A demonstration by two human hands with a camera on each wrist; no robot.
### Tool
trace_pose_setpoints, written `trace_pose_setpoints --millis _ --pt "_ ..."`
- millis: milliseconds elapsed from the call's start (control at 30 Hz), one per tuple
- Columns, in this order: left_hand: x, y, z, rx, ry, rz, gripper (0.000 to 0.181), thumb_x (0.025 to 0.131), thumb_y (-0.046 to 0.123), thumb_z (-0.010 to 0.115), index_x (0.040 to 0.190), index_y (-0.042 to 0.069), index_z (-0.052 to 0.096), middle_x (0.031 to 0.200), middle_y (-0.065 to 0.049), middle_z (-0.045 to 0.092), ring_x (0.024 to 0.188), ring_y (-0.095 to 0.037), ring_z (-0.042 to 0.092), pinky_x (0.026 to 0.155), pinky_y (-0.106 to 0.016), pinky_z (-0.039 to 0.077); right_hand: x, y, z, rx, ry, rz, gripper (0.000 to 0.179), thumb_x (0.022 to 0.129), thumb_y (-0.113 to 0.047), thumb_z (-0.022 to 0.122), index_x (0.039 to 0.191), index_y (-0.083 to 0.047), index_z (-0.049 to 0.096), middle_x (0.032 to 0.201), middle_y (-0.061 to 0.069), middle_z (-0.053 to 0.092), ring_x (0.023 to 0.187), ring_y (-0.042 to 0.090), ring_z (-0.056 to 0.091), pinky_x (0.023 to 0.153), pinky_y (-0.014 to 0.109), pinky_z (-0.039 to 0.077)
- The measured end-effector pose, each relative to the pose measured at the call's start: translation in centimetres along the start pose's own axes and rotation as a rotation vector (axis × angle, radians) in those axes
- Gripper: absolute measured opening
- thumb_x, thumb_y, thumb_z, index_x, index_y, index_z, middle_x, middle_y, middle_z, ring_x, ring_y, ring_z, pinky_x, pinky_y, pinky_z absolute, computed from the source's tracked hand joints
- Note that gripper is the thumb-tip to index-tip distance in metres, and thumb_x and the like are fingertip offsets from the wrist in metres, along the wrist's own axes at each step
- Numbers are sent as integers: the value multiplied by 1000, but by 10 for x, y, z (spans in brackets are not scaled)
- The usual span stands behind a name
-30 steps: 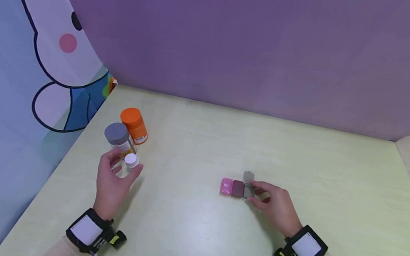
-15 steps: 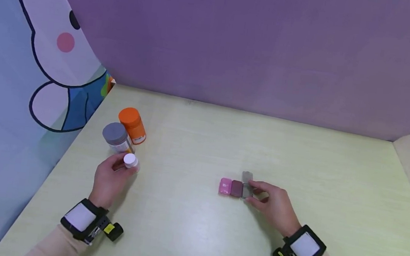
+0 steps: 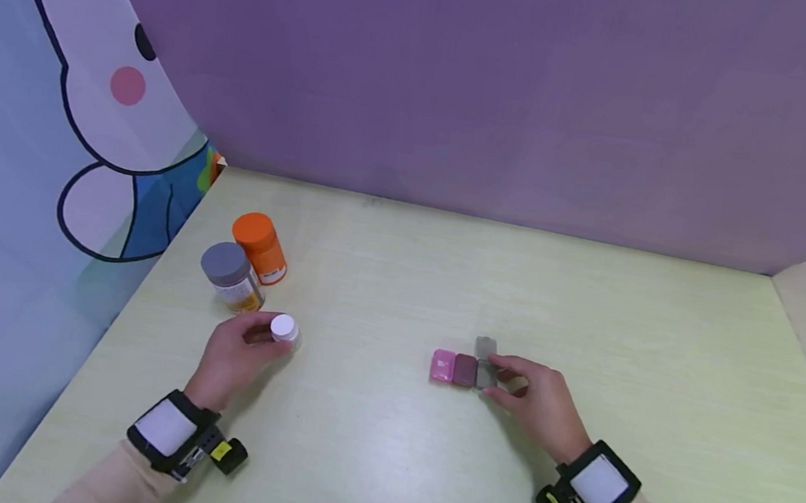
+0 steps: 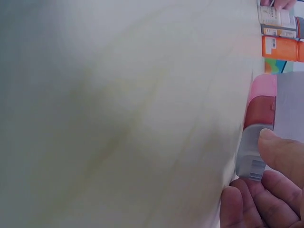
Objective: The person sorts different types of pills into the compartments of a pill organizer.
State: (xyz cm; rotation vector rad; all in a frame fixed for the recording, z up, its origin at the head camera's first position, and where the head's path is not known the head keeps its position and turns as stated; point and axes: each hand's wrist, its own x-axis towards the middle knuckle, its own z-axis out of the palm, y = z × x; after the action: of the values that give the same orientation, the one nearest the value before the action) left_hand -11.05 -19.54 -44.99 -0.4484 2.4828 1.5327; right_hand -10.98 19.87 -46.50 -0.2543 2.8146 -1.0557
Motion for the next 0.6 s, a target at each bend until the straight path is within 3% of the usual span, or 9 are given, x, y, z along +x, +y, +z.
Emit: trace_pose_setpoints --millis 233,433,600 --pt "-10 10 28 24 -87 93 41 93 5 78 132 -1 67 132 -22 70 117 -34 67 108 -51 56 0 -1 0 8 -6 8 47 86 -8 85 131 -4 72 120 16 77 96 23 74 77 32 65" --pt "-22 18 58 28 -254 250 32 88 2 81 119 0 72 117 -15 75 110 -28 71 100 -44 61 0 -1 0 5 1 1 46 85 -6 85 130 -3 72 121 17 77 97 24 75 77 32 65" --pt "-36 26 88 39 -367 308 31 86 4 83 115 2 72 113 -12 75 105 -24 72 93 -36 63 1 -2 0 3 6 -10 46 85 -5 85 129 -2 72 121 18 77 98 25 75 78 33 65"
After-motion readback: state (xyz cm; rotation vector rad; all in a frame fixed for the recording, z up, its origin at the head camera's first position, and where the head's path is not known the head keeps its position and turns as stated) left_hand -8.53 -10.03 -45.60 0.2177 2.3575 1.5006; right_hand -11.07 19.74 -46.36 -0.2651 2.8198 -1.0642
